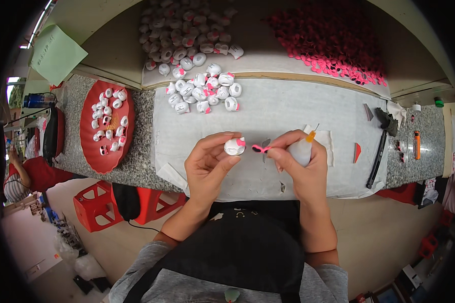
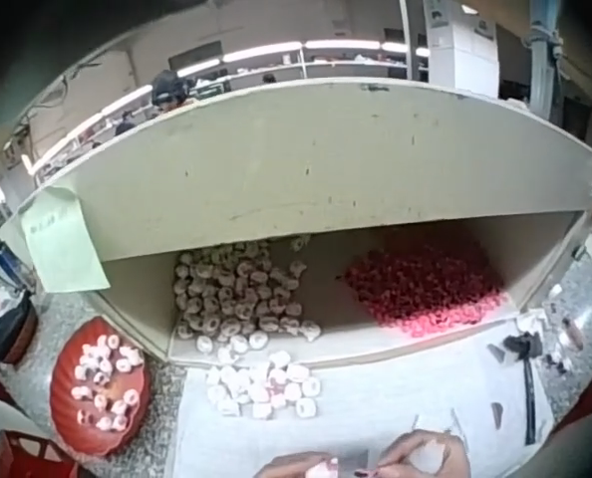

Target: Applying a red liquid substance to small white toy heads at a factory workbench.

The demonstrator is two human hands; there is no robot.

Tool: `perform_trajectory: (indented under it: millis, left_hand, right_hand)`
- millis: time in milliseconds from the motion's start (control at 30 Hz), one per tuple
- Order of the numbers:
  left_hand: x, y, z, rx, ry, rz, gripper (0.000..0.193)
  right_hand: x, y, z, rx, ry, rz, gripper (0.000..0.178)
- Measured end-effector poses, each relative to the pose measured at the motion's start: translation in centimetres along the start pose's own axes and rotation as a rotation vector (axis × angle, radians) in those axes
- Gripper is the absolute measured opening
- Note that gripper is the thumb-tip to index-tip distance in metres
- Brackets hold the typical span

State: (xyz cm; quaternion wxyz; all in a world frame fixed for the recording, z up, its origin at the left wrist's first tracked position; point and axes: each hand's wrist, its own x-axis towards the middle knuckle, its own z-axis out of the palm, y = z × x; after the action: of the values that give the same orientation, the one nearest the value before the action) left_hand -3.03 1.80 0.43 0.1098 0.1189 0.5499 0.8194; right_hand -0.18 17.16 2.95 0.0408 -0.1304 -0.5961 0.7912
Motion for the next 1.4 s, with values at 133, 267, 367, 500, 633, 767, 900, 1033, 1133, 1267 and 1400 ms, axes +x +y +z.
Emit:
perform_trajectory:
  millis: [133, 267, 367, 500, 633, 767, 900, 1033, 1133, 1267, 1400]
  left_hand:
    - [-0.1, 0.1, -0.2, 0.088, 0.007, 0.039, 0.029]
    - [0.0, 0.1, -0.3, 0.142, 0.008, 0.066, 0.029]
    - [0.0, 0.2, -0.2, 0.210, -0.008, 0.107, 0.029]
    - [0.1, 0.5, -0.2, 0.216, -0.046, 0.128, 0.027]
    - [-0.1, 0.6, -0.2, -0.007, -0.073, 0.024, 0.028]
    - [0.0, 0.8, -0.2, -0.091, -0.046, -0.049, 0.026]
    - [-0.3, 0.6, -0.6, -0.168, -0.140, -0.075, 0.027]
    - [-0.5, 0.8, -0.5, -0.145, -0.128, -0.111, 0.024]
    - [-0.4, 0.5, -0.5, -0.187, -0.164, -0.125, 0.023]
    - [-0.2, -0.1, -0.8, -0.104, -0.226, -0.006, 0.024]
    - [-0.1, 0.1, -0.7, -0.035, -0.218, -0.024, 0.024]
  right_hand:
    - [-0.4, -0.3, 1.4, -0.034, -0.119, 0.021, 0.007]
    - [-0.3, 0.5, 1.5, -0.052, -0.138, 0.027, 0.007]
    - [-0.2, 0.7, 1.6, -0.076, -0.137, 0.004, 0.007]
    - [-0.1, 0.9, 1.4, -0.087, -0.108, 0.012, 0.007]
    - [-0.2, 0.8, 1.4, -0.148, -0.139, -0.052, 0.013]
    - [-0.3, 1.1, 1.3, -0.153, -0.059, -0.151, 0.022]
    - [-0.4, 0.2, 1.9, -0.091, -0.200, -0.052, 0.031]
    - [-0.2, 0.8, 1.6, -0.074, -0.253, -0.077, 0.027]
    - [-0.4, 0.7, 1.3, 0.052, -0.256, 0.015, 0.024]
    - [-0.6, 0.9, 1.2, 0.015, -0.254, 0.017, 0.023]
    - [-0.4, 1.7, 0.9, 0.038, -0.231, 0.007, 0.025]
